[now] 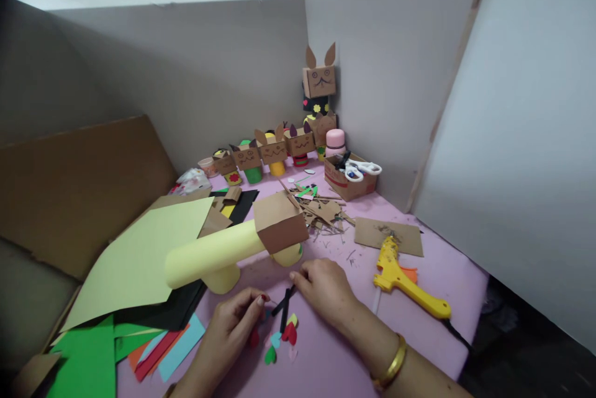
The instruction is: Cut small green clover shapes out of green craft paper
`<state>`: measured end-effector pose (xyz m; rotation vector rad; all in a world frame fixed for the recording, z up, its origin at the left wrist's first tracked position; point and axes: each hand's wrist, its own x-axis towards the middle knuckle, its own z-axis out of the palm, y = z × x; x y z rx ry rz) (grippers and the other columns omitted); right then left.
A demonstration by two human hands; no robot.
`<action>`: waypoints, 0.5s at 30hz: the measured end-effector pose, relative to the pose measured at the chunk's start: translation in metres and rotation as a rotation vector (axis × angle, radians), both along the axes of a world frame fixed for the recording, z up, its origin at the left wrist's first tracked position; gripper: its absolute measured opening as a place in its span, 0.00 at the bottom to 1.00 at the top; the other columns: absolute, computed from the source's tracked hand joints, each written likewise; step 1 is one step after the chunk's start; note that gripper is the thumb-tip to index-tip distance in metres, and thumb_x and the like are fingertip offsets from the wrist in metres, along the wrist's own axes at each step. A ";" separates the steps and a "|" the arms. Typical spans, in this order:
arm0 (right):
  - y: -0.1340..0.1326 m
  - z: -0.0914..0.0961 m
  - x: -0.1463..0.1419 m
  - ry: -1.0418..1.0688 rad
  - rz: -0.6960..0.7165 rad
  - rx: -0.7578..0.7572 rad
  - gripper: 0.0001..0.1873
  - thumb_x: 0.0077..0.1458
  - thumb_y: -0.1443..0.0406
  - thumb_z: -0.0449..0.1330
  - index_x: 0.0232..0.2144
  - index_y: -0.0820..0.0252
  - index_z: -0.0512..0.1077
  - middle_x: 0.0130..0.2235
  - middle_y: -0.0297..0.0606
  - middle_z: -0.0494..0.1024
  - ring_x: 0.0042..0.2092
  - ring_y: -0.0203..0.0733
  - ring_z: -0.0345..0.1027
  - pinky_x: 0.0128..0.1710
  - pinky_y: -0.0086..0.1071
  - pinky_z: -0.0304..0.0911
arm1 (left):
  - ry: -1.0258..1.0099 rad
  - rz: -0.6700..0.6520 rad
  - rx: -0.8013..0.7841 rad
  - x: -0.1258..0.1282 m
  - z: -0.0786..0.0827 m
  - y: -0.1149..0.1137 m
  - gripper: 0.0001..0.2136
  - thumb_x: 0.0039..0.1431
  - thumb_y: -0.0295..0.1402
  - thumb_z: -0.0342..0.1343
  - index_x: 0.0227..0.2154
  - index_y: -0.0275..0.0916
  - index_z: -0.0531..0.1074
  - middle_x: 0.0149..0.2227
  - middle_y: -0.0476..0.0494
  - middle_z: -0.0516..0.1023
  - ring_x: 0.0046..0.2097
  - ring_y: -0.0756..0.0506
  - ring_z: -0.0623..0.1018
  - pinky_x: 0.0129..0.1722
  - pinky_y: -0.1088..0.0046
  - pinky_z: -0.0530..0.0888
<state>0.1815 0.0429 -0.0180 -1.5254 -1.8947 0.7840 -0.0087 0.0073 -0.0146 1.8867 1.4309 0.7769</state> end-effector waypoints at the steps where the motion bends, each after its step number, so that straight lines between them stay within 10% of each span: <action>1: 0.001 -0.002 0.000 -0.034 -0.008 0.016 0.14 0.52 0.63 0.57 0.19 0.62 0.75 0.22 0.42 0.77 0.26 0.43 0.67 0.25 0.31 0.48 | 0.011 -0.004 0.009 0.000 0.000 0.000 0.13 0.62 0.38 0.46 0.28 0.38 0.71 0.23 0.48 0.74 0.27 0.47 0.73 0.28 0.76 0.65; 15: -0.010 0.002 0.001 -0.039 0.126 0.403 0.14 0.61 0.65 0.50 0.33 0.61 0.76 0.31 0.41 0.80 0.33 0.41 0.72 0.35 0.30 0.60 | 0.111 0.006 0.179 -0.001 -0.002 0.002 0.11 0.62 0.35 0.47 0.29 0.39 0.73 0.30 0.43 0.79 0.34 0.44 0.77 0.35 0.71 0.71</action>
